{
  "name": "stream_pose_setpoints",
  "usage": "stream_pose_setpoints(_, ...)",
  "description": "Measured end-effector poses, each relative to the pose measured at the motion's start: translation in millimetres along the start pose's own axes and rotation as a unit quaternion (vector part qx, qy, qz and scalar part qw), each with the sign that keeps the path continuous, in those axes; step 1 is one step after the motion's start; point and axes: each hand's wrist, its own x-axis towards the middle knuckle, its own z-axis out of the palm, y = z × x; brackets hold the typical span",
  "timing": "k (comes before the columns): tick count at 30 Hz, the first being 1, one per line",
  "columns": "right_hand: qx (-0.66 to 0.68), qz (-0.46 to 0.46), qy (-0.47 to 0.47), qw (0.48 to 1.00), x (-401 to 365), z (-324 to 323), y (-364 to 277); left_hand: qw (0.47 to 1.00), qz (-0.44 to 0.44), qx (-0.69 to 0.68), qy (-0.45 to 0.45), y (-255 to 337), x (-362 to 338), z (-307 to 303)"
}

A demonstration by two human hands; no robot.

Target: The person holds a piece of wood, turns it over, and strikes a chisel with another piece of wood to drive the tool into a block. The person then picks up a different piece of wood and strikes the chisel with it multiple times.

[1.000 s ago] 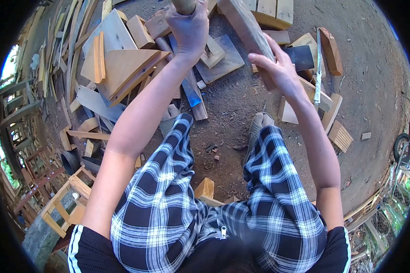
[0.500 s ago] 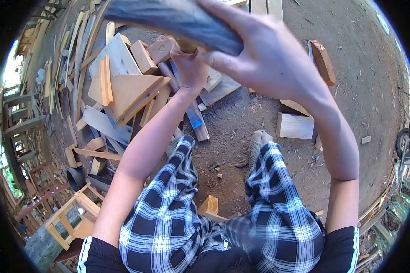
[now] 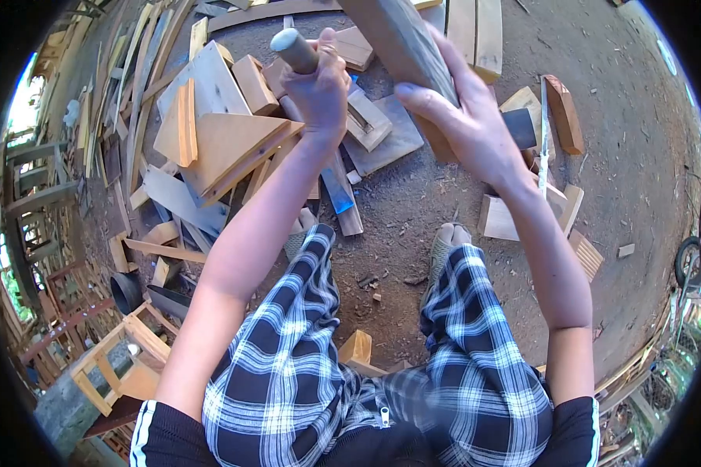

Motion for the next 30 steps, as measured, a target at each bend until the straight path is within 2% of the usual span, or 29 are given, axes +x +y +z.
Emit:
stream_pose_setpoints(1,0.038,0.07,-0.046,0.996,-3.3,-3.4,5.9,0.999,0.011,0.002,0.04,6.2,1.6,9.3)
stream_pose_setpoints(3,0.083,0.117,-0.052,0.988,-14.9,5.9,34.6,0.998,0.01,0.005,0.06,6.1,5.7,5.0)
stream_pose_setpoints(4,0.081,0.185,-0.065,0.977,-26.6,7.6,42.0,0.996,0.009,0.011,0.084,5.5,6.7,1.1)
stream_pose_setpoints(6,0.128,0.261,-0.095,0.952,-45.1,16.3,61.0,0.996,0.003,-0.003,0.092,7.4,6.5,-1.6)
stream_pose_setpoints(9,0.127,0.316,-0.109,0.934,-68.1,27.1,77.0,0.994,0.019,-0.028,0.101,7.4,5.1,-2.1)
stream_pose_setpoints(12,0.106,0.33,-0.111,0.931,-78.5,27.5,77.2,0.994,0.01,-0.044,0.095,15.8,5.3,-1.0)
stream_pose_setpoints(15,0.139,0.348,-0.125,0.919,-77.0,23.6,81.3,0.997,0.056,-0.035,0.046,22.0,7.8,-4.6)
stream_pose_setpoints(17,0.176,0.367,-0.13,0.904,-73.2,19.9,79.9,0.998,0.053,-0.013,0.031,20.8,7.1,-4.3)
stream_pose_setpoints(27,0.151,0.387,-0.091,0.905,-70.3,10.6,76.5,0.998,0.041,0.014,-0.039,8.2,10.3,-2.7)
stream_pose_setpoints(30,0.146,0.383,-0.098,0.907,-69.3,8.6,73.1,0.998,0.037,0.019,-0.036,7.7,7.9,-0.3)
